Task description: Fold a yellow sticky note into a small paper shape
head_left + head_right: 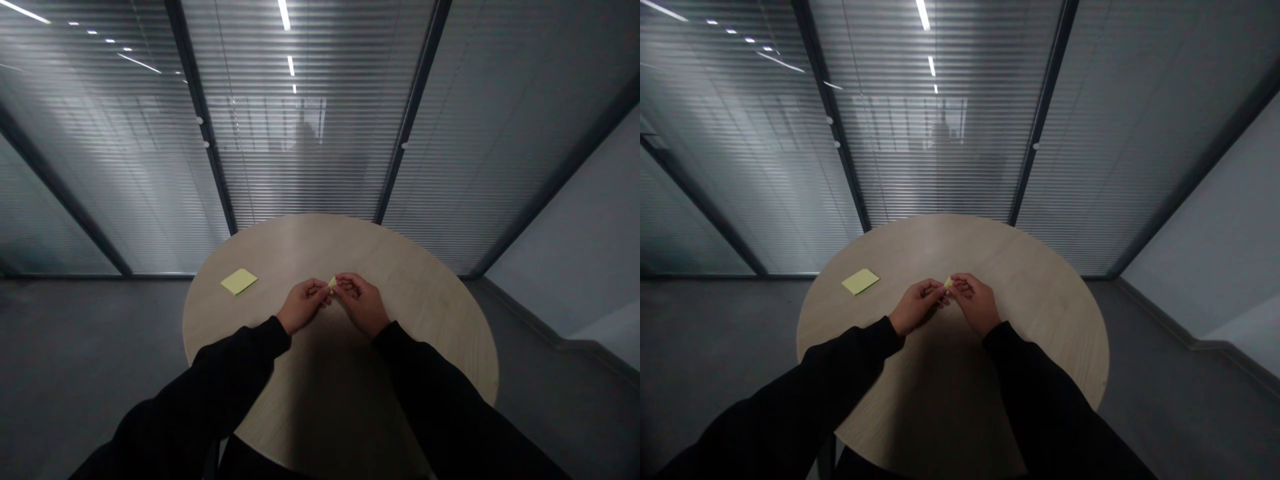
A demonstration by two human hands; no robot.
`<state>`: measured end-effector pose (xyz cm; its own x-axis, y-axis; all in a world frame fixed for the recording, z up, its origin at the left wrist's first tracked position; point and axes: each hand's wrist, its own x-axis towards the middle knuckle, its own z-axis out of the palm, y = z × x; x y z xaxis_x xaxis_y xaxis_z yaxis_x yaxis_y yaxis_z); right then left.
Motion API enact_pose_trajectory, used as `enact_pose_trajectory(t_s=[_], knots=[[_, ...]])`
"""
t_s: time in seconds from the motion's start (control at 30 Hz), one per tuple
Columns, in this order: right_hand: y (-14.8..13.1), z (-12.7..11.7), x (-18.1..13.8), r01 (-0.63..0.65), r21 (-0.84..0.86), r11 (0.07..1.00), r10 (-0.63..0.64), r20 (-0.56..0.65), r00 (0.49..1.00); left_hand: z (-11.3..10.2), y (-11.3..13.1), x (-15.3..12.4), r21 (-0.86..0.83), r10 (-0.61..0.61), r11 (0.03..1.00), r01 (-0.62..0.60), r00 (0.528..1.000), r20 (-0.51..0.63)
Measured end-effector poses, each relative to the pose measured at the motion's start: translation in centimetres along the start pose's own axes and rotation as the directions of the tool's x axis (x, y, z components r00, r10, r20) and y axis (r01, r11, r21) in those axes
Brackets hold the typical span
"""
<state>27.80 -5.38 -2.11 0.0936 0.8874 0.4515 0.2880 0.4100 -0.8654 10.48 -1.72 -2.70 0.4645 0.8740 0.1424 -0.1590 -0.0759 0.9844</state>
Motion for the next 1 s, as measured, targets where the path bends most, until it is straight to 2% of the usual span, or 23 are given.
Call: enact_pose_trajectory(t_s=[0.23,0.43,0.57,0.8,1.0], knots=[[-0.6,0.1,-0.2,-0.029,-0.06,0.998,0.024,-0.082,0.996,0.1,0.3,-0.2,-0.059,-0.054,0.997,0.055,0.998,0.013],[-1.4,-0.1,-0.2,0.136,-0.178,0.975,-0.139,-0.002,0.99,0.0,0.2,0.0,-0.097,-0.052,0.994,0.051,0.999,-0.009],[-1.3,-0.2,-0.2,0.192,-0.236,0.953,-0.193,0.019,0.981,-0.1,0.1,0.0,-0.043,-0.026,0.999,0.026,1.0,0.012],[-1.5,-0.3,-0.2,0.204,-0.292,0.934,-0.22,-0.02,0.975,0.2,0.1,-0.1,0.001,0.023,1.0,-0.023,0.998,0.056],[-1.6,0.3,-0.4,0.192,-0.281,0.94,-0.207,-0.026,0.978,0.1,0.1,0.1,0.005,0.058,0.998,-0.058,0.998,0.013]])
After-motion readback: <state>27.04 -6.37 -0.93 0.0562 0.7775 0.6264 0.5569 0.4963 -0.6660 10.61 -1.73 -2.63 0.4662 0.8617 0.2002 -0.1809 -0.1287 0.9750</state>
